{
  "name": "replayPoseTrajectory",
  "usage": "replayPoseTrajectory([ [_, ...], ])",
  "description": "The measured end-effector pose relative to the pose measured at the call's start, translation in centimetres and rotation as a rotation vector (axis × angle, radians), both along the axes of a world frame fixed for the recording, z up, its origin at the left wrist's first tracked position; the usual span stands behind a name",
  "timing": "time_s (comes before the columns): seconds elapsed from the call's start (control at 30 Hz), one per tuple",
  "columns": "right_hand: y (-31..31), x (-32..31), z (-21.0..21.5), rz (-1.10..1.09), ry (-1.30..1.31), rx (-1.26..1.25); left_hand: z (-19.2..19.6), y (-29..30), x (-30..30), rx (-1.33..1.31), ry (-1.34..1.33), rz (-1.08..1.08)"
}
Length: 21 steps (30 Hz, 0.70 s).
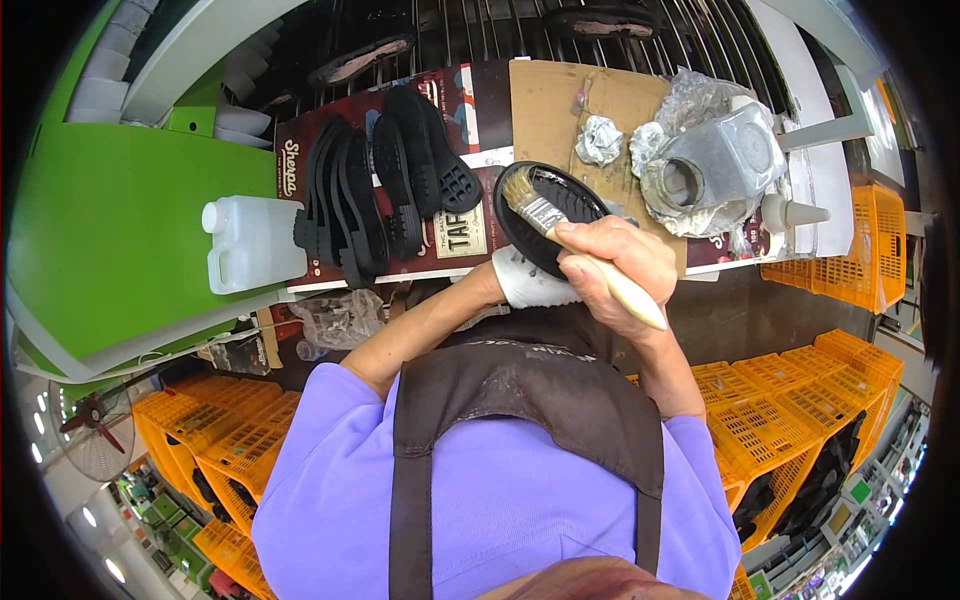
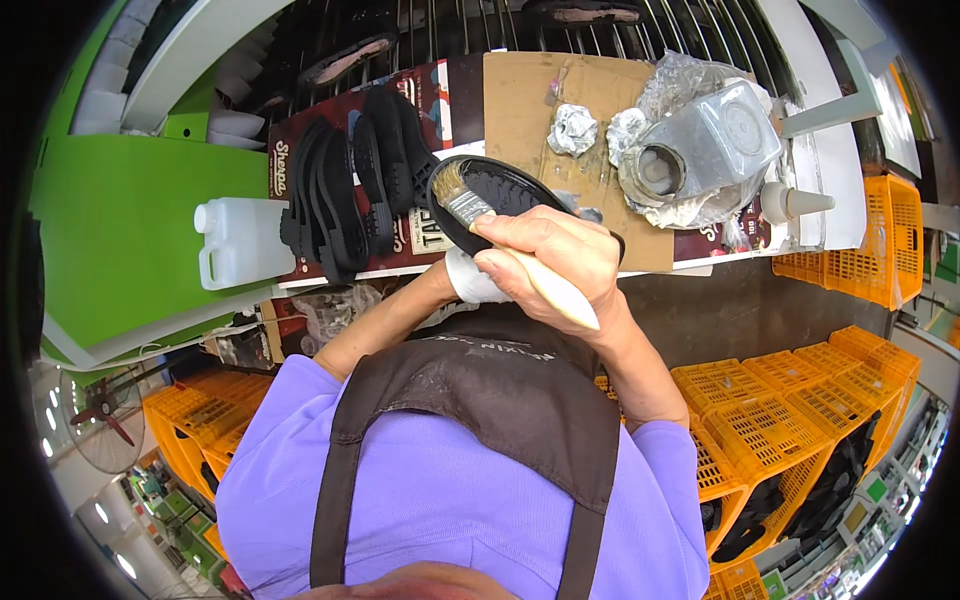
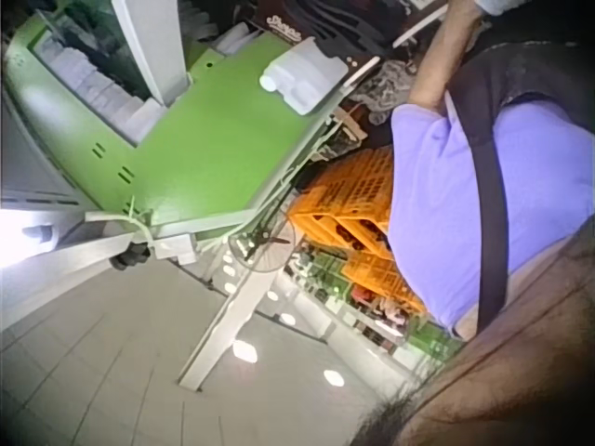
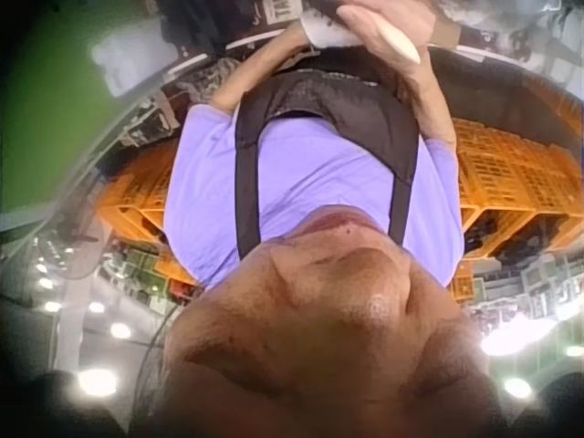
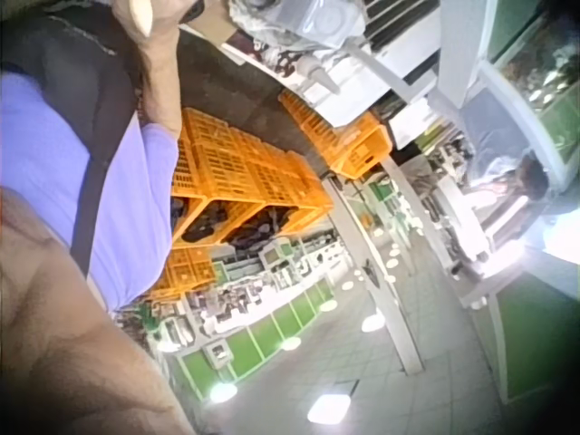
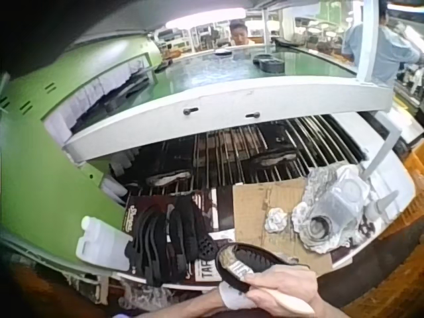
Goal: The person repeatedly picks up black sandals from a conveyor belt, applies a liquid substance to the soles using a brush, and places them back on the belt. The process is continuous, with the person handling each sandal individually.
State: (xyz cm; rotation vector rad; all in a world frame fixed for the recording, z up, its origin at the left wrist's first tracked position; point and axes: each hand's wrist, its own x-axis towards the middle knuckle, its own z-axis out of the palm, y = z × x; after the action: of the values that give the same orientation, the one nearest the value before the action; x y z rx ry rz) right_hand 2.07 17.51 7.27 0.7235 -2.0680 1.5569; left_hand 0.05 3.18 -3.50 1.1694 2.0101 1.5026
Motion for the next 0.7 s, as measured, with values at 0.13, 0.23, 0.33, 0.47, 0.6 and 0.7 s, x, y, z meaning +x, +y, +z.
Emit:
replayPoseTrajectory([
  [0.13, 1.0, -0.7, 0.1, 0.046, -0.030, 0.013, 2.6, -0.3, -0.3, -0.040, -0.395, -0.119],
  [0.23, 1.9, -1.1, 0.4, 0.067, -0.065, 0.042, 3.3, -0.4, -0.6, -0.010, -0.558, -0.193],
  [0.33, 2.6, -1.7, 0.1, 0.067, -0.094, 0.028, 4.4, -0.3, -1.3, -0.195, -0.337, -0.286],
  [0.47, 3.6, -2.1, -0.5, -0.003, -0.188, -0.036, 4.5, -1.0, -1.7, -0.181, -0.248, -0.361],
  [0.6, 4.2, -2.3, -1.4, -0.047, -0.293, -0.121, 3.9, -1.9, -1.8, -0.196, -0.302, -0.351],
  [0.7, 4.6, -2.5, -1.8, -0.072, -0.325, -0.139, 3.7, -2.0, -1.6, -0.176, -0.435, -0.318],
])
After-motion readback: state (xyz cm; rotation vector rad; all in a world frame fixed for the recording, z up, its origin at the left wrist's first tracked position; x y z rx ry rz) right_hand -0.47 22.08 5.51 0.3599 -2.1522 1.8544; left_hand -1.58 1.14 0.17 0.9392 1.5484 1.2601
